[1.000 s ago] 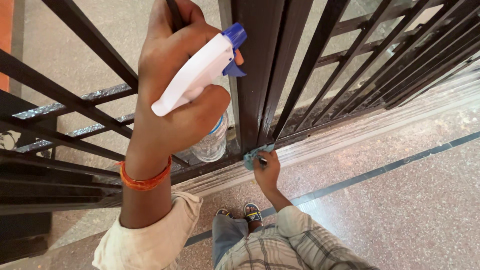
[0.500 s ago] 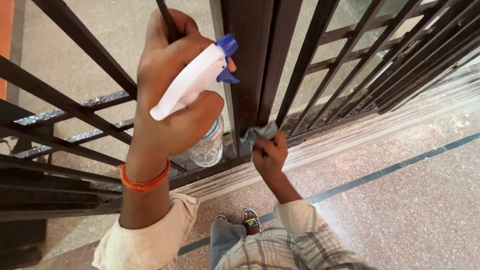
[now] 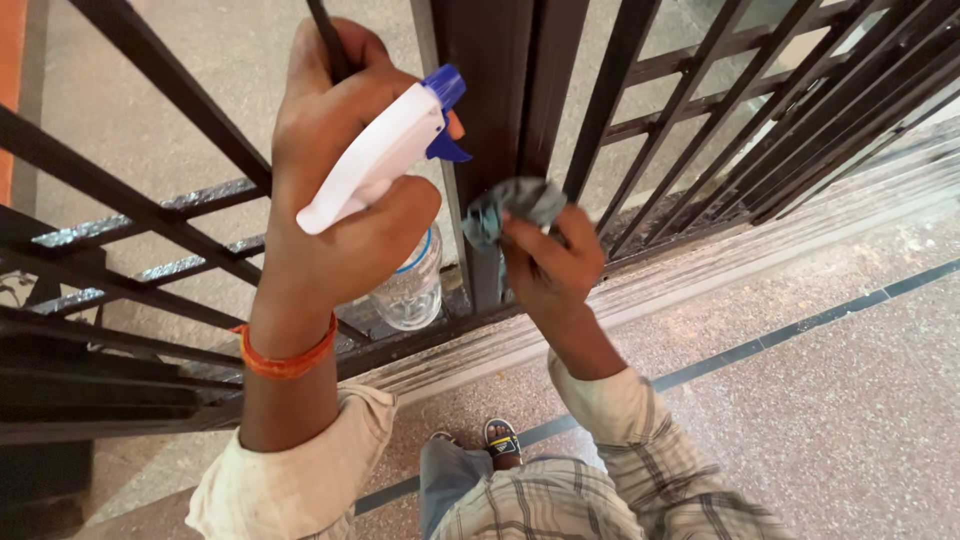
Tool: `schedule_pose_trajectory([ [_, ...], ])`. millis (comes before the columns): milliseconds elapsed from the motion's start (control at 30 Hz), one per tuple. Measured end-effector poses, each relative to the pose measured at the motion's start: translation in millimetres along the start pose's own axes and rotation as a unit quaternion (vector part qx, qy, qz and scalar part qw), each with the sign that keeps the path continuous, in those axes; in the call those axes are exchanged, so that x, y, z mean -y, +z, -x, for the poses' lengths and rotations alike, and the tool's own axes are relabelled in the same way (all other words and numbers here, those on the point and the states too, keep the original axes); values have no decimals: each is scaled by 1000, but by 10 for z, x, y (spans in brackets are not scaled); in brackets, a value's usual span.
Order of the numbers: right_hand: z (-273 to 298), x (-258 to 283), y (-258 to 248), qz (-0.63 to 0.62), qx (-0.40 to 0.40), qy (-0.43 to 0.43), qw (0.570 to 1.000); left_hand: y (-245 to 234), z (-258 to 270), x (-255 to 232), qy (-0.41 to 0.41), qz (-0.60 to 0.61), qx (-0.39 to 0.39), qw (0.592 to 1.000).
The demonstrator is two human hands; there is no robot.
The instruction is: The person sprays liquid from a bottle and wipes the bars and frame of a metal gate with a cloth.
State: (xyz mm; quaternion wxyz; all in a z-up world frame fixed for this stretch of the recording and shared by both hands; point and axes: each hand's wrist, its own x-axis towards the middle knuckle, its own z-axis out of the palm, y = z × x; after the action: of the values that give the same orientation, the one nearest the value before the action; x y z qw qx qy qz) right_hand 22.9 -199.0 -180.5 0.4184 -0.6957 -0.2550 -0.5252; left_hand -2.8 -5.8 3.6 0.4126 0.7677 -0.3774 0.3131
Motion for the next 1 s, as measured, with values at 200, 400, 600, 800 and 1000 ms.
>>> schedule_pose_trajectory([
  [200,226,49,207,49,-19,-47,998,3,-17,-1,4,-4,4,1000],
  [400,1694,-300,99,33,197,37,979,-10,3,-11,-20,27,-3,999],
  [600,1244,-253,48,54,196,-35,978,25,35,-13,-36,44,-13,998],
  [800,-479,83,-2,70,20,-112,991,24,51,13,-51,68,-20,996],
  [1000,-352,77,88,47,0,-96,994,18,26,-14,-55,60,-19,996],
])
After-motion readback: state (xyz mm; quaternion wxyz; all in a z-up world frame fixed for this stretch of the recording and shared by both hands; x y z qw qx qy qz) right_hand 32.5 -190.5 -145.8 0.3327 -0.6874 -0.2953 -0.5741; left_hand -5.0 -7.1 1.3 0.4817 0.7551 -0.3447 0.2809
